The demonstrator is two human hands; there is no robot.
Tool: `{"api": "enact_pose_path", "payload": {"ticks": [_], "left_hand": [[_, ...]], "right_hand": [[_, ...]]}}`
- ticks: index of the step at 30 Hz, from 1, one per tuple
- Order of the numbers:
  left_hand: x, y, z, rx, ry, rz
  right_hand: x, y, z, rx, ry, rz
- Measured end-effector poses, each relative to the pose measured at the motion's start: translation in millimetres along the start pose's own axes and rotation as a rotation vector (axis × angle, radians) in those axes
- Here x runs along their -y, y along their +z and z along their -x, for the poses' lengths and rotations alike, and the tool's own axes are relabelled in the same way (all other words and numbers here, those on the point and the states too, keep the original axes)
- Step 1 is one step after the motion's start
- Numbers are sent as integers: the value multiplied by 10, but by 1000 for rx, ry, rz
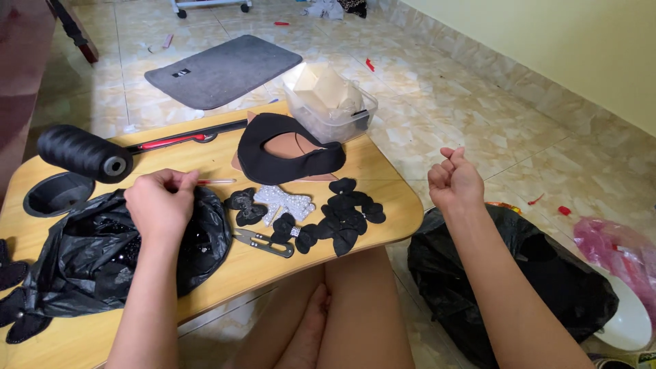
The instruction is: Sewing decorative beads onto black fabric bows on a small work table.
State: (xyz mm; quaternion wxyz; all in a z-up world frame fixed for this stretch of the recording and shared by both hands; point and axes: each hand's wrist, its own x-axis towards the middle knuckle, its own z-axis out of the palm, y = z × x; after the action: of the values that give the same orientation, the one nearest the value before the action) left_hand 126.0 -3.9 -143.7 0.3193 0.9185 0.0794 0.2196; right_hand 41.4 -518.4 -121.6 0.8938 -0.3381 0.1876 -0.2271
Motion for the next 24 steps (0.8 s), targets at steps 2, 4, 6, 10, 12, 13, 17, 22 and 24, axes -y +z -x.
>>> {"api": "enact_pose_path", "payload": {"ticks": [2, 4, 6, 10, 12, 13, 17, 22, 24], "left_hand": [[-19, -94, 16, -22, 29, 4], [28, -139, 3, -46, 57, 10], [135, -136, -46, -95, 70, 28], [344, -170, -77, -118, 72, 105], [298, -236, -38, -154, 92, -44], [133, -242, 18, -152, 94, -44], [-980, -378, 477, -165, 150, 99], [-2056, 77, 1174, 495, 158, 1022], [-2250, 422, 1357, 1102, -275, 893]], "right_hand": [[-25, 11, -4, 3, 2, 4], [-47, 24, -13, 7, 4, 8], [-55, 40, -20, -3, 10, -8], [-24, -16, -63, 7, 8, -26], [14, -33, -73, -8, 15, -18], [11, -8, -57, -11, 14, -19], [-47, 272, 127, 42, -37, 57], [-312, 728, 456, 147, -26, 160], [-480, 917, 610, 142, -64, 216]]}}
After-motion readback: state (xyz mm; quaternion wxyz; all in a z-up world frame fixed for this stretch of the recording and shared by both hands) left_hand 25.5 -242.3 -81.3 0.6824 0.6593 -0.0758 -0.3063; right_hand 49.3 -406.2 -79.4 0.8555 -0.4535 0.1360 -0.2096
